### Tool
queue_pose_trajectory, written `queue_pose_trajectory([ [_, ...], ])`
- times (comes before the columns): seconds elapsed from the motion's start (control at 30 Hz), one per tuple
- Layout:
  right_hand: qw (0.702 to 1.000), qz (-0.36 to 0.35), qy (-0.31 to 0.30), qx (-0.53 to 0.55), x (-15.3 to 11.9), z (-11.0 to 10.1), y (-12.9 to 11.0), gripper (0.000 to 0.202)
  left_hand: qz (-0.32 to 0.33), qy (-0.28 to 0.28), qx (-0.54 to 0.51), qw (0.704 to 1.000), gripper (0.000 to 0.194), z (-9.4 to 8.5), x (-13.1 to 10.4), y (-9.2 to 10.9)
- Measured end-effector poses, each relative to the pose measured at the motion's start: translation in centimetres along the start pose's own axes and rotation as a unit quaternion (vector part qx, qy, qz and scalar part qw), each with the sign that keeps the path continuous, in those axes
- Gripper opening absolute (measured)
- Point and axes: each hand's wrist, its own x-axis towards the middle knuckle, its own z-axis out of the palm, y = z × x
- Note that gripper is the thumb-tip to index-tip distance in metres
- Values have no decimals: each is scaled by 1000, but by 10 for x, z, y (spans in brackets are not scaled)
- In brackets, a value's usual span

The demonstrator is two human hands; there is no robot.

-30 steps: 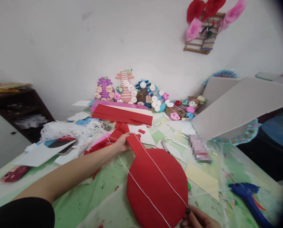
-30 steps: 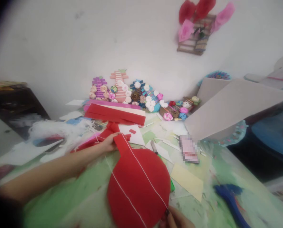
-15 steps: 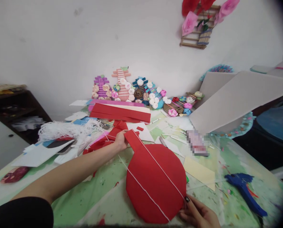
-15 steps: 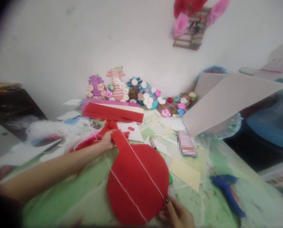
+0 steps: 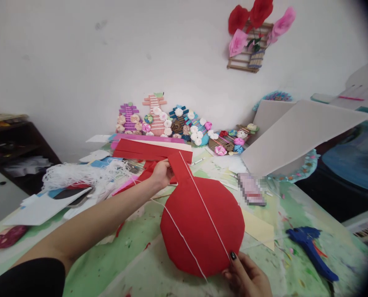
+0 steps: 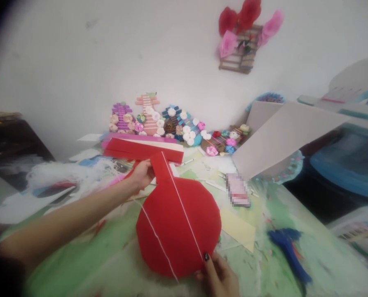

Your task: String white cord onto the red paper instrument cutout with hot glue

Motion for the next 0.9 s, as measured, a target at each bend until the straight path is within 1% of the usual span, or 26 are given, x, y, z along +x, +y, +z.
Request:
queue_pose_trajectory([
  [0.1, 1000, 12, -18, 3, 2, 5, 1, 51, 0, -12, 7, 1000, 20, 3, 0, 1],
  [0.27, 1000, -24, -8, 10, -2, 14, 0, 44, -21, -32, 1, 999, 16, 2, 4, 3],
  [0.4, 999, -40, -16, 5, 0, 17, 0, 41, -37, -60, -20, 997, 16, 0, 4, 12],
  [0.57, 998, -50, -24, 6, 8, 15, 4, 41, -45, -105, -51, 992, 15, 0, -1, 26],
  [0.67, 997, -62, -38, -6, 12, 16, 6, 41, -22, -125, -17, 992, 12, 5, -3, 25],
  [0.73, 997, -70, -43, -11, 12, 20, 5, 39, 14, -114, 31, 993, 9, 10, -3, 21],
  [0.8, 995, -84, -44, -16, 9, 27, 2, 36, 35, -76, 64, 994, 6, 14, -1, 18],
  [0.9, 992, -113, -57, -24, 2, 37, -7, 34, 22, -26, 75, 997, 9, 17, 8, 18],
])
